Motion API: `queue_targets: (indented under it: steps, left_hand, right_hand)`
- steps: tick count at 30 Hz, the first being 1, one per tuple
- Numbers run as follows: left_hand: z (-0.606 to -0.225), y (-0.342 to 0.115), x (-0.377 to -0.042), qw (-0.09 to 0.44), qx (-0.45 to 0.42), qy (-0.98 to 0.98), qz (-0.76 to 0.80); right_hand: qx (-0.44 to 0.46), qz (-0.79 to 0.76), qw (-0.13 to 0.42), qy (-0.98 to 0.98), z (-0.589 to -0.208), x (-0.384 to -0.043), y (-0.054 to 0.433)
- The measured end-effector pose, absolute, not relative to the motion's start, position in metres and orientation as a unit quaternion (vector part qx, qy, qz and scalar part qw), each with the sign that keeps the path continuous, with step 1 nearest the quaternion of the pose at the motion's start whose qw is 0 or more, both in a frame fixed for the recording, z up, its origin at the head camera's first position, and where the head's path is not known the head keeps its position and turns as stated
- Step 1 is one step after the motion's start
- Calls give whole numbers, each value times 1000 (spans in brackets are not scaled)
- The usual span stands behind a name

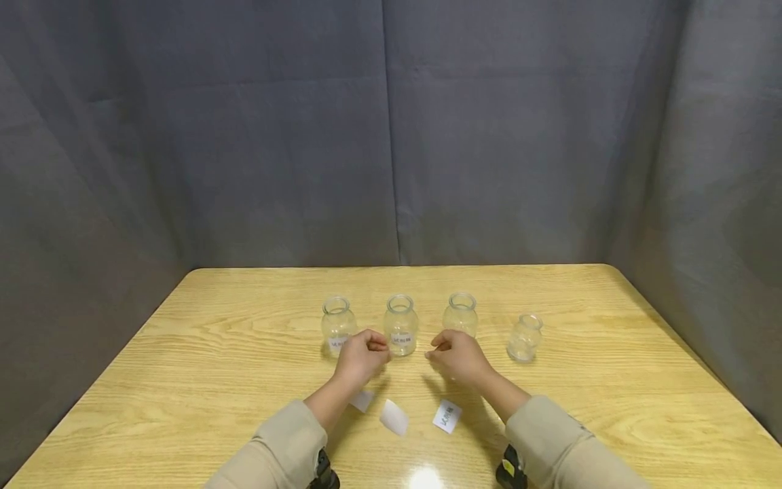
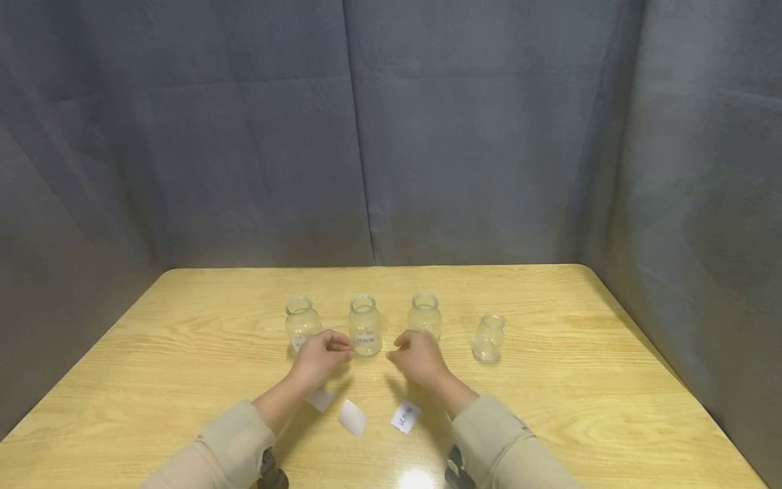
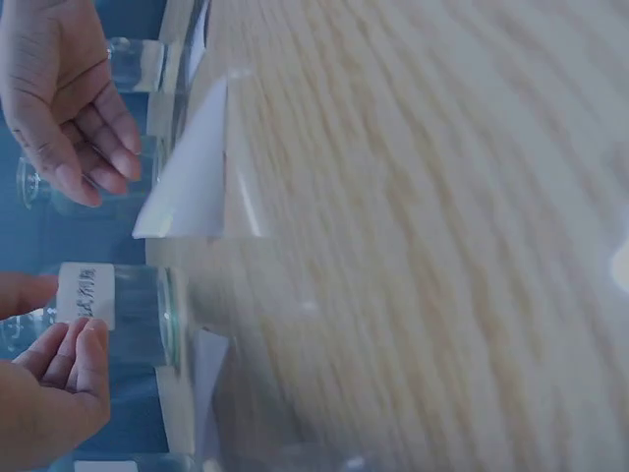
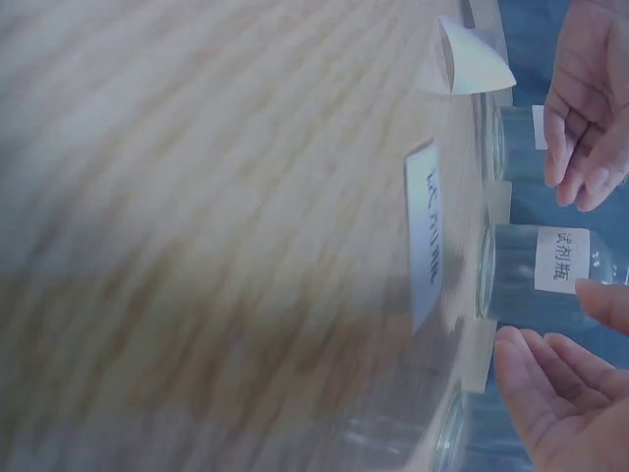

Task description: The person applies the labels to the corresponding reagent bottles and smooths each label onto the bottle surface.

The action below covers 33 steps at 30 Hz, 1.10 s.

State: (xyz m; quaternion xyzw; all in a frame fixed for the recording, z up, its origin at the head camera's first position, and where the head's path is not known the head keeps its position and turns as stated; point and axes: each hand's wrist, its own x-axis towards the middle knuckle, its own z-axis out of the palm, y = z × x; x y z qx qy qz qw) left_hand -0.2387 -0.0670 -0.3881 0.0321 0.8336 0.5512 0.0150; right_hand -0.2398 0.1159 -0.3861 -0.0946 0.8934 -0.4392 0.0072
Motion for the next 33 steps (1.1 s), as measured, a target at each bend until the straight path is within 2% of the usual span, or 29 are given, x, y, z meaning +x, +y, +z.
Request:
queue_targets:
  steps: [5,18,26,33]
  left_hand:
    - [-381,-63,-229,43,51,838,541]
    - [-386,-51,-215,130,90,813,560]
    - [-395,-41,-212,168,112,806,556]
    - [-403,-36,-209,188,145,810,536]
  right_hand:
    - [-98,-452,28,886,-386,-235,125]
    - [-160,-485,124,851,-390,-223,145]
    - [-188,-486,157,839,-394,-219,153]
    - [-231,-452,161,846,-392,-217,159]
